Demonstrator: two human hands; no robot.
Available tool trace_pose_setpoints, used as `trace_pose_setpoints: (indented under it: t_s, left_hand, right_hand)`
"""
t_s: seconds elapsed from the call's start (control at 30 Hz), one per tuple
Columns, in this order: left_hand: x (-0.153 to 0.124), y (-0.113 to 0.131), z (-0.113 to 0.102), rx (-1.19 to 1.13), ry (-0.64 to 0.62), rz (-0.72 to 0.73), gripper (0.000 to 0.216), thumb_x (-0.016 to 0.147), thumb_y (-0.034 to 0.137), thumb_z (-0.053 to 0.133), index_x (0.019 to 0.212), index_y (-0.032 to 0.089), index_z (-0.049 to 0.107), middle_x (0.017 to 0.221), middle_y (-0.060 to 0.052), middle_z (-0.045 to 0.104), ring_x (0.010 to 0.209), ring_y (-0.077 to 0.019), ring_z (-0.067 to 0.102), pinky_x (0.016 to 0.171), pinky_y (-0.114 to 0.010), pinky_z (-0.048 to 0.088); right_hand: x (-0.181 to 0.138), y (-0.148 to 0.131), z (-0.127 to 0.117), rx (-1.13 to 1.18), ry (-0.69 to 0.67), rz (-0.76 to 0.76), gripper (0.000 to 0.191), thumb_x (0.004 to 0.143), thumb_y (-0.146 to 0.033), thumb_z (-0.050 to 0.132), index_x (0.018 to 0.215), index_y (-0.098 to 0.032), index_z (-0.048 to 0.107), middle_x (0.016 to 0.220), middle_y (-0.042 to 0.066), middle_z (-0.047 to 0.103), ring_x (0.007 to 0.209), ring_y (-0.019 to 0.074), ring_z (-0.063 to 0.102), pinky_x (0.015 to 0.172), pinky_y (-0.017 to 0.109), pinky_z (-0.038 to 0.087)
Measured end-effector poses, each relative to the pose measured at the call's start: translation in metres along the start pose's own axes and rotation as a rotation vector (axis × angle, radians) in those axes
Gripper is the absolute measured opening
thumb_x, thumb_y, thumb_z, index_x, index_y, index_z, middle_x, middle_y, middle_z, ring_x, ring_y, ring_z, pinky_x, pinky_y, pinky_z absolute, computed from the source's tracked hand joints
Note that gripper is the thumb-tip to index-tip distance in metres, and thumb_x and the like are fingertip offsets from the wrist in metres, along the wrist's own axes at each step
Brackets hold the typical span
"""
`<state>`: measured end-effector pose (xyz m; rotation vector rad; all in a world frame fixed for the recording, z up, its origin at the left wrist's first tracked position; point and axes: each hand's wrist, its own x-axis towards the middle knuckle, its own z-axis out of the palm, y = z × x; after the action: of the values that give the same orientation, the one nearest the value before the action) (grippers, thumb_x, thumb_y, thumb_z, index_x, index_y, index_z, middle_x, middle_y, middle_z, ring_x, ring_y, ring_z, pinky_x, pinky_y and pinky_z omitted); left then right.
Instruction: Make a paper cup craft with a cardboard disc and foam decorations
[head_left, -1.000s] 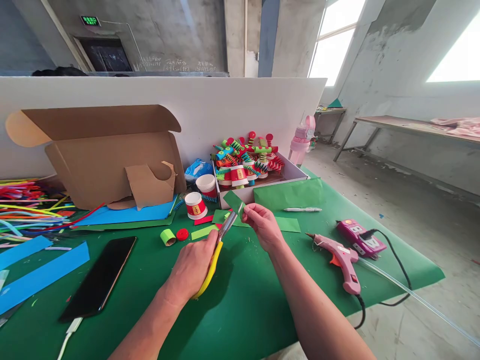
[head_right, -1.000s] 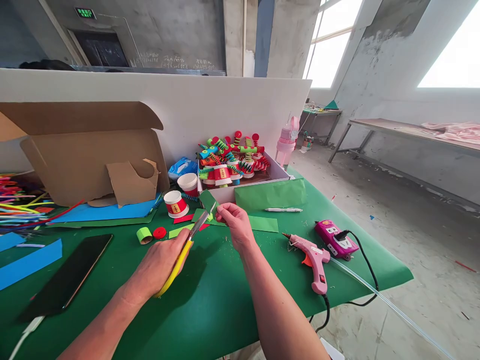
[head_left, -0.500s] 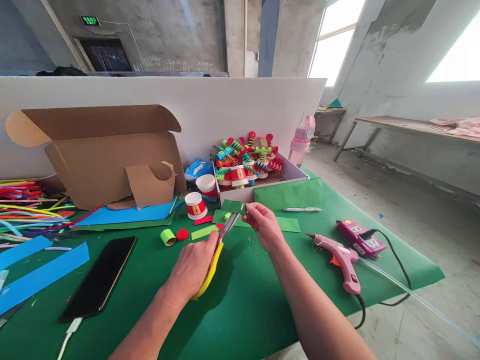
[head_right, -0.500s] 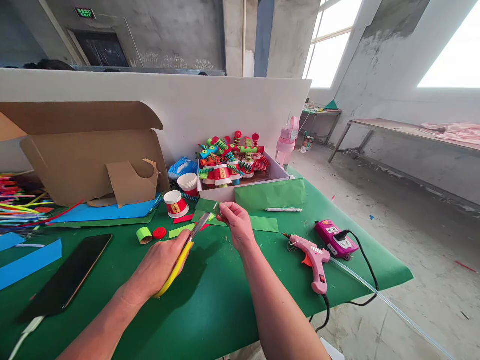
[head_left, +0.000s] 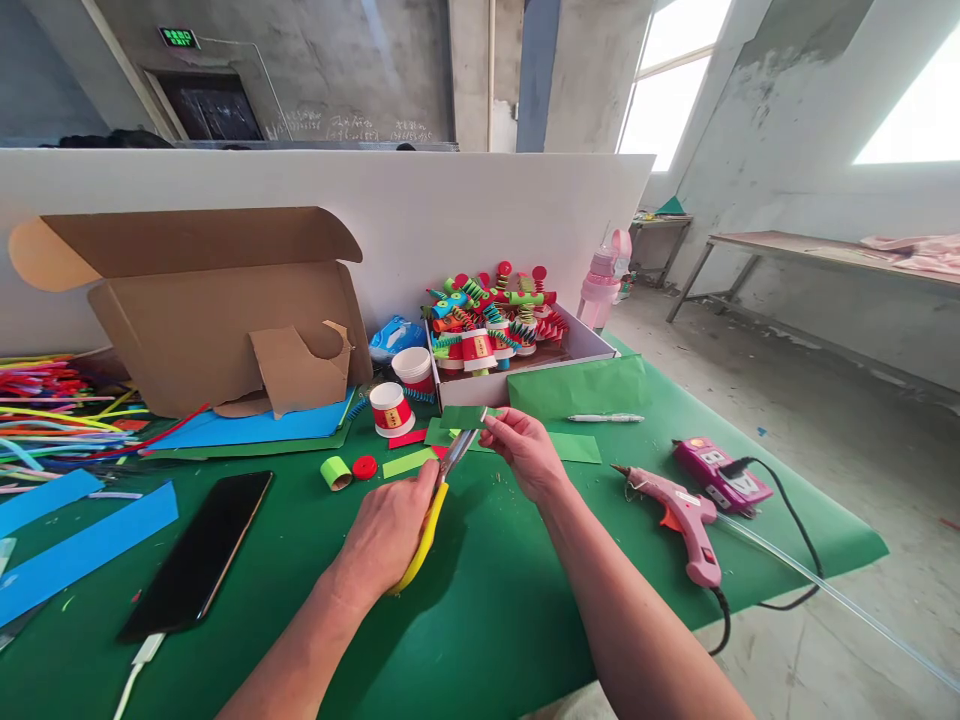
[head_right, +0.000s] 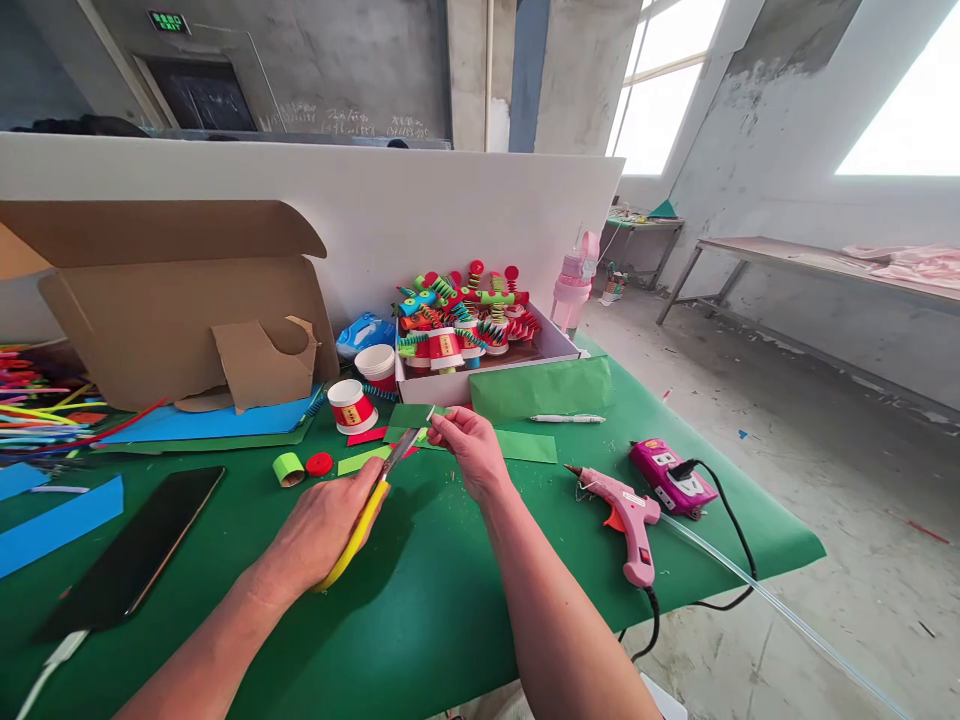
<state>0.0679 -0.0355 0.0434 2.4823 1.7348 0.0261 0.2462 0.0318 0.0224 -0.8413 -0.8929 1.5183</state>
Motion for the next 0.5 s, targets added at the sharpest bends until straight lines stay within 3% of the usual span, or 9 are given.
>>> trace_pose_setpoints:
  t_s: [0.5]
  left_hand:
    - [-0.0023,-0.0018,-0.0054,0.041,-0.040,-0.020,0.017,0.096,0.017,0.034,0.105,0.019,0.049,0.068,-0.004,0.065,0.066,-0.0240,0.068,0.054,-0.027,0.038]
  right_hand:
    - [-0.0005,-0.0027,-0.0042,-0.042,-0.078,0.029,0.037,0.055,-0.045,0.088,0.063,-0.018,0.064,0.058,-0.003,0.061,0.057,0.0094,0.051,0.065,0.026,0.043]
